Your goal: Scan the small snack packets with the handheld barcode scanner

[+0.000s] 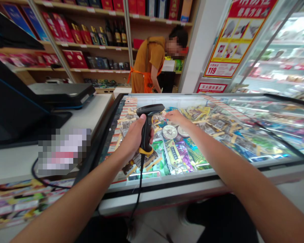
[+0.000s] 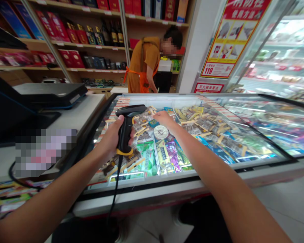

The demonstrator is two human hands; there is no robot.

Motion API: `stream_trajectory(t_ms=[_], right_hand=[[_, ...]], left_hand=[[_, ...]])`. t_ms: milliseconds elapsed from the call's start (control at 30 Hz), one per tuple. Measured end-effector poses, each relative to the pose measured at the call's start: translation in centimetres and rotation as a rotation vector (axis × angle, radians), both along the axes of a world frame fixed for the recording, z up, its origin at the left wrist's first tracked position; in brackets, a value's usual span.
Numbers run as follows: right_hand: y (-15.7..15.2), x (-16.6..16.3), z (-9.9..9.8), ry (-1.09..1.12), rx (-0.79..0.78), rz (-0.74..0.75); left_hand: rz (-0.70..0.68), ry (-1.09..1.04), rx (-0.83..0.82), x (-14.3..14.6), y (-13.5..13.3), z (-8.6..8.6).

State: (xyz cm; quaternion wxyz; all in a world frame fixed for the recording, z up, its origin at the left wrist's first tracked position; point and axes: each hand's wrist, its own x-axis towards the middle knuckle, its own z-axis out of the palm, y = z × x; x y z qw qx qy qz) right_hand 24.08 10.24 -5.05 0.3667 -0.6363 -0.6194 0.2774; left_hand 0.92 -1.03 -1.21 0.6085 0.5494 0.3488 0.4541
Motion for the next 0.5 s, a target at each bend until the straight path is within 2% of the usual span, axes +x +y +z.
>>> stream_trajectory(t_ms=[100, 200, 333, 500], right_hand=[[-1.3, 1.3, 1.4, 0.210, 0.002, -0.052], [-2.8, 3.0, 2.7, 0.404, 0.108, -0.171], [-4.5, 4.9, 3.2, 0.382, 0.304, -0.299], [-5.1, 5.4, 2.9, 0.539, 0.259, -0.284]], left_hand=[[-0.003, -0.009, 0.006, 0.1, -0.2, 0.2], [-0.007, 0.022, 0.007, 0.2, -0.7, 0.4], [-0.044, 0.111, 0.026, 0.6, -1.4, 0.5], [-0.155, 0.186, 0.049, 1.0, -2.1, 0.4]])
